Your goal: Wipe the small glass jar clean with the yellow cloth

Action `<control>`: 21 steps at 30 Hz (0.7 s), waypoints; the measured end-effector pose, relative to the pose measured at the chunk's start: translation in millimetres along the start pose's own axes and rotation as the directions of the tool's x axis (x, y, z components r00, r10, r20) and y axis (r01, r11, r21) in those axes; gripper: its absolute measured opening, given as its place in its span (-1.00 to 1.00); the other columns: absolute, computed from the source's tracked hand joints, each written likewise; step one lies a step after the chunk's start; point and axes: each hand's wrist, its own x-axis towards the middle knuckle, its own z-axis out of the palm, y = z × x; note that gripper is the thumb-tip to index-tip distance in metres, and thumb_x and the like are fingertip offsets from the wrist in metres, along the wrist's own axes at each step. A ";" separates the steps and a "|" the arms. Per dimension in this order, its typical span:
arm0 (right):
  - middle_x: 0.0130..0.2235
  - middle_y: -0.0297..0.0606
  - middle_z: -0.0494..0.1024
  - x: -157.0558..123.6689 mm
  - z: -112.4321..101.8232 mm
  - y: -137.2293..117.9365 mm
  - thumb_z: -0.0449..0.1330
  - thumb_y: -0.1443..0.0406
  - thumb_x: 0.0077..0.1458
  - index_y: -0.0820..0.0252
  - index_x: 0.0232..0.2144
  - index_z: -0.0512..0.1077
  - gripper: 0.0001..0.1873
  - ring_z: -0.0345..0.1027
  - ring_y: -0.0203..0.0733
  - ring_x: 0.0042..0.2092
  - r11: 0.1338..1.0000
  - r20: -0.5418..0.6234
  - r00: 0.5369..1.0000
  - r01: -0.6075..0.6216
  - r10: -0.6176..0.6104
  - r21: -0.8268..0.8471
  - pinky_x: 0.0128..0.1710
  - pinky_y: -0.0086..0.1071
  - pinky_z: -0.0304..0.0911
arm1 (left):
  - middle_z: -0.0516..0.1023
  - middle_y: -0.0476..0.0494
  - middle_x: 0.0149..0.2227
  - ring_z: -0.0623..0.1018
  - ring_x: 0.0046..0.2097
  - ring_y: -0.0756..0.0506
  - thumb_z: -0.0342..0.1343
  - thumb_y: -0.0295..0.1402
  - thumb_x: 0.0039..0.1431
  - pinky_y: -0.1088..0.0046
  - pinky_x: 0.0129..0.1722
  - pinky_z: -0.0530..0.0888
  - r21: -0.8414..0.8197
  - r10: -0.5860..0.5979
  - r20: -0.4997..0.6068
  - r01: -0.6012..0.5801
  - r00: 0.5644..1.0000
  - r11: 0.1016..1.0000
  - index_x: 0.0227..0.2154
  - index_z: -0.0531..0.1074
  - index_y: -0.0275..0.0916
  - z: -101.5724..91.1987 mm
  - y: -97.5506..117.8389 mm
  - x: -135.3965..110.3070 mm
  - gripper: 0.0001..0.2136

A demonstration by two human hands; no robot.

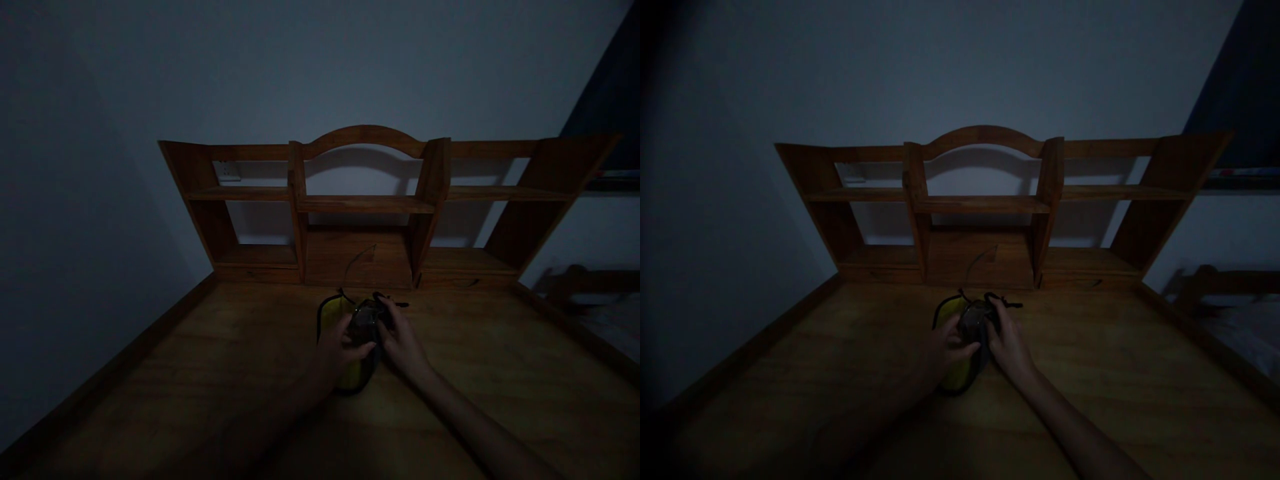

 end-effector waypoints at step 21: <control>-0.11 -0.08 0.51 -3.3 -9.6 -10.0 0.01 0.32 0.19 0.25 0.04 0.28 -0.63 0.45 -0.04 -0.12 0.941 0.095 0.987 0.152 -0.129 -0.303 -0.12 -0.21 0.37 | 0.52 -0.08 -0.11 0.53 -0.11 -0.13 0.07 -0.20 0.13 0.36 -0.12 0.45 0.010 -0.028 -0.033 0.028 0.999 1.000 0.07 0.25 -0.12 -8.8 11.2 -5.7 -0.57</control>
